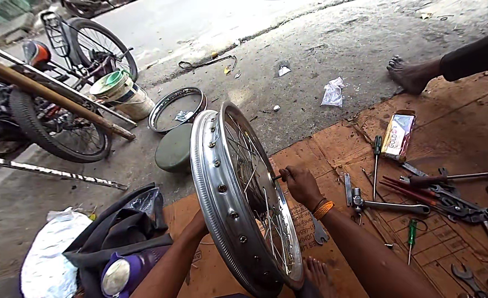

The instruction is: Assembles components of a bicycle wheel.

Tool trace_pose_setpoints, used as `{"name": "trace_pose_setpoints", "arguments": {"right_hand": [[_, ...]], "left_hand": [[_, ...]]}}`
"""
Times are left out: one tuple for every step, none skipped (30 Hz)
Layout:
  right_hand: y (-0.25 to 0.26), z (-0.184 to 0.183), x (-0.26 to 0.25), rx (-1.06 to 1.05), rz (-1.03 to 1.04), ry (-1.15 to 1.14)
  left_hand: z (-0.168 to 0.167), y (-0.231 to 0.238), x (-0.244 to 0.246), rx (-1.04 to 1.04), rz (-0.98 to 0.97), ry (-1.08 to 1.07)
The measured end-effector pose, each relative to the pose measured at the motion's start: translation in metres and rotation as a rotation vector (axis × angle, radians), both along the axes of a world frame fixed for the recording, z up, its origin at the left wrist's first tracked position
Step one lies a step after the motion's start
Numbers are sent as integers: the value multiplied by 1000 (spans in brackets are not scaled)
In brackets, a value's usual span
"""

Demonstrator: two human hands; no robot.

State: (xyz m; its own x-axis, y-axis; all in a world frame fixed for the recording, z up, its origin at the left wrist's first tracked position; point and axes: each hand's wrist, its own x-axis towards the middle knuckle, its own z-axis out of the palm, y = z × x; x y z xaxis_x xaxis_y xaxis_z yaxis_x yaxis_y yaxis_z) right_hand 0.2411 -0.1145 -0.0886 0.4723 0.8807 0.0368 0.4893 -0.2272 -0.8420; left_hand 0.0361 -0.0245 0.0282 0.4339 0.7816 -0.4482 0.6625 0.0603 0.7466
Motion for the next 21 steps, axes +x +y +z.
{"name": "trace_pose_setpoints", "arguments": {"right_hand": [[0, 0, 0, -15, -10, 5], [0, 0, 0, -16, -14, 31], [0, 0, 0, -11, -8, 64], [-1, -1, 0, -2, 8, 91], [-2, 1, 0, 6, 29, 117], [-3, 2, 0, 19, 40, 122], [-3, 2, 0, 42, 47, 117], [-3, 2, 1, 77, 59, 112], [-4, 2, 2, 117, 74, 115], [-4, 3, 2, 150, 88, 128], [-5, 4, 3, 167, 103, 147], [-5, 4, 4, 173, 109, 162], [-4, 2, 5, 172, 111, 170], [-1, -1, 7, 168, 111, 173], [4, -7, 9, 153, 106, 174], [7, -10, 10, 145, 98, 175], [8, -10, 10, 140, 93, 176], [8, -11, 10, 142, 89, 178], [8, -12, 9, 150, 83, 187], [8, -13, 10, 160, 82, 197], [8, -15, 8, 169, 85, 204]], "left_hand": [[-4, 4, -3, -31, -45, -69], [-11, 9, -8, -48, -65, -103], [-22, 16, -16, -43, -63, -110], [-32, 22, -20, -32, -33, -90], [-34, 24, -19, -35, 4, -37], [-40, 30, -23, -51, 28, -5], [-61, 44, -39, -43, 9, -52], [-86, 62, -61, -46, -36, -113], [-106, 75, -77, -37, -77, -156], [-116, 81, -85, -14, -108, -164], [-119, 81, -88, 15, -128, -141], [-120, 80, -91, 27, -134, -118], [-121, 79, -94, 25, -129, -107], [-121, 78, -95, 39, -134, -94], [-121, 79, -94, 71, -157, -86], [-124, 82, -92, 100, -177, -104], [-124, 84, -88, 117, -182, -132], [-125, 85, -87, 114, -186, -165], [-127, 86, -86, 96, -189, -203], [-128, 86, -86, 78, -192, -238], [-130, 85, -87, 74, -189, -274]]}}
